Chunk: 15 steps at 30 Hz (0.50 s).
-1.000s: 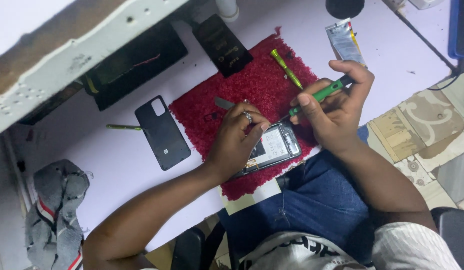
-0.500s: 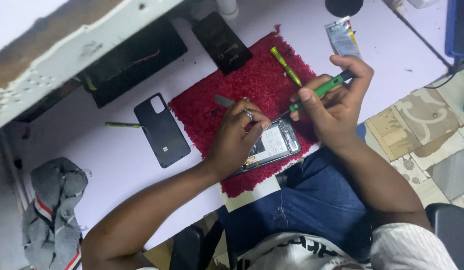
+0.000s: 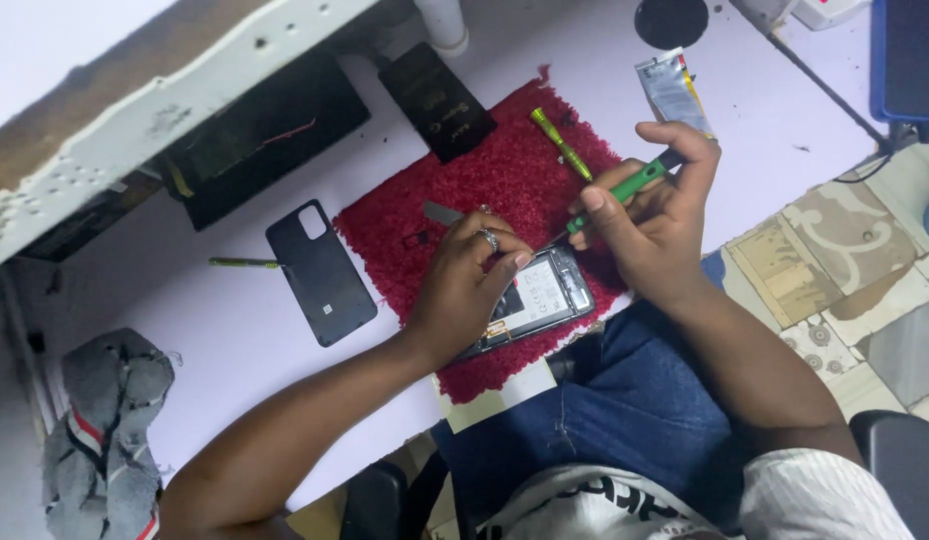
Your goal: Repairing a smartphone by unscrewing internal components and manipulating parts on a workbench.
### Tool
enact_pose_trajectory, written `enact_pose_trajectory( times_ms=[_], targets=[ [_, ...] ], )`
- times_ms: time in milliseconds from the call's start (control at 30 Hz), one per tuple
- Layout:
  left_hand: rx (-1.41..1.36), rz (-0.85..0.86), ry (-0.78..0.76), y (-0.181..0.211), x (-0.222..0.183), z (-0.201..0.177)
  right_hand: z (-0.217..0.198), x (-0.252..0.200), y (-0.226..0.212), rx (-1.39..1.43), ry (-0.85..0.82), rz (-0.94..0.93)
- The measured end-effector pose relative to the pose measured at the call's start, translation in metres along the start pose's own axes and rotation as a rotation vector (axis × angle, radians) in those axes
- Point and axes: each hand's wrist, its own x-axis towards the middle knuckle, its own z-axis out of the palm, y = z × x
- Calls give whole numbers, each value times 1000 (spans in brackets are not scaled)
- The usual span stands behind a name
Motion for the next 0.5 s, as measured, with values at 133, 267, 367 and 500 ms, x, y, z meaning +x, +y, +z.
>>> enact_pose_trajectory(
  times_ms=[133,267,367,500],
  targets=[
    [-104,-111,21,11,-2,-1,0,0,0,-69,47,-30],
    [87,-8,110,14,-5,5,-4,-5,6,-85,103,-44],
    [274,134,95,16,-8,8,-6,-7,16,-59,114,-74],
    [441,390,22,14,-12,13,-4,-8,26,-78,133,-172]
  ],
)
